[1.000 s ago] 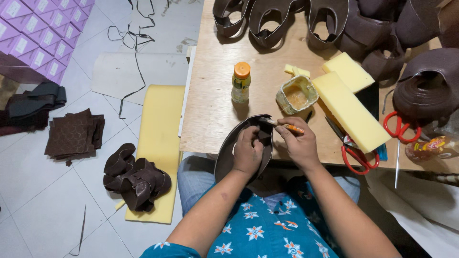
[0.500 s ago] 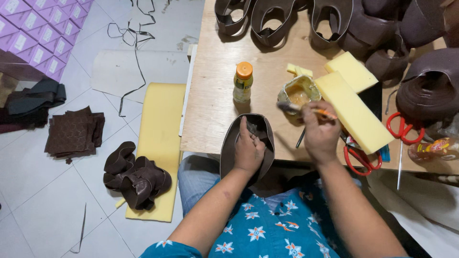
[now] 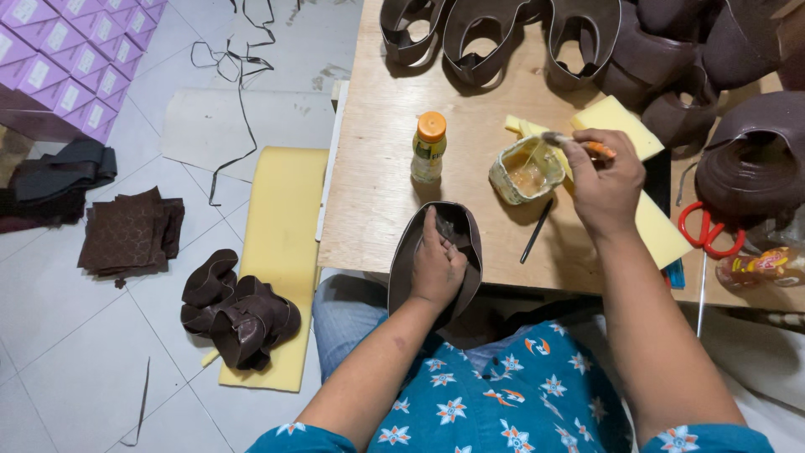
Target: The person applies glue to the inner edge of a brown shoe upper using a brush, then inserts a yellow foam piece into the opening and presses it into place. The person repeats this process with another shoe upper, handling glue, foam, and shoe parts throughout.
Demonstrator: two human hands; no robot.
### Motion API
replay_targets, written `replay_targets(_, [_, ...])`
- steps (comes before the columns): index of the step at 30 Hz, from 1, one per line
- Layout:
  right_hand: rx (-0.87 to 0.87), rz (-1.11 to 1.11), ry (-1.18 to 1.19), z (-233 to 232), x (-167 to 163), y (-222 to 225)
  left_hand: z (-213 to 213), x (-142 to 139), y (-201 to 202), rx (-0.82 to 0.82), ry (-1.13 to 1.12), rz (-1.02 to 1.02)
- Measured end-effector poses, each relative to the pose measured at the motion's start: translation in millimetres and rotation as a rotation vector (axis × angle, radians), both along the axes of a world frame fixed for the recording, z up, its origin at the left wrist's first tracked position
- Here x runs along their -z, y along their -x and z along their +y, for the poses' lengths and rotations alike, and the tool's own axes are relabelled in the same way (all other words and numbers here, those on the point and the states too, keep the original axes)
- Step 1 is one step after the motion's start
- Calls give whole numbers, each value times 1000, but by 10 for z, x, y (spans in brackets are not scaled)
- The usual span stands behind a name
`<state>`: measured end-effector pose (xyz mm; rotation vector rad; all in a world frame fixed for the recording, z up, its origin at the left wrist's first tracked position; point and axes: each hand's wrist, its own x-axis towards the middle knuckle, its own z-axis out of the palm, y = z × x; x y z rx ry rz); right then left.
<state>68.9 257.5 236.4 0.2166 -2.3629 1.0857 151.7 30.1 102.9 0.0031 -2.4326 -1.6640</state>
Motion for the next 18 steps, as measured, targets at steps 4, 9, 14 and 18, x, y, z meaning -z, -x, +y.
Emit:
replay_targets(4, [-42,-164,199,-198,-188,-316,-15,-15,-4,-5,-5,3])
replay_targets(9, [-213,-354,405,-818,-42,-827,-45,5,-49,-5,-2,-33])
replay_targets(14, [-173,-17,-121,-1303,190,-988,-69,8,-82,7,33,-68])
replay_targets(18, [-89,-13,-151,-1243,247,-946,-75,-17,-98,-10,46,-5])
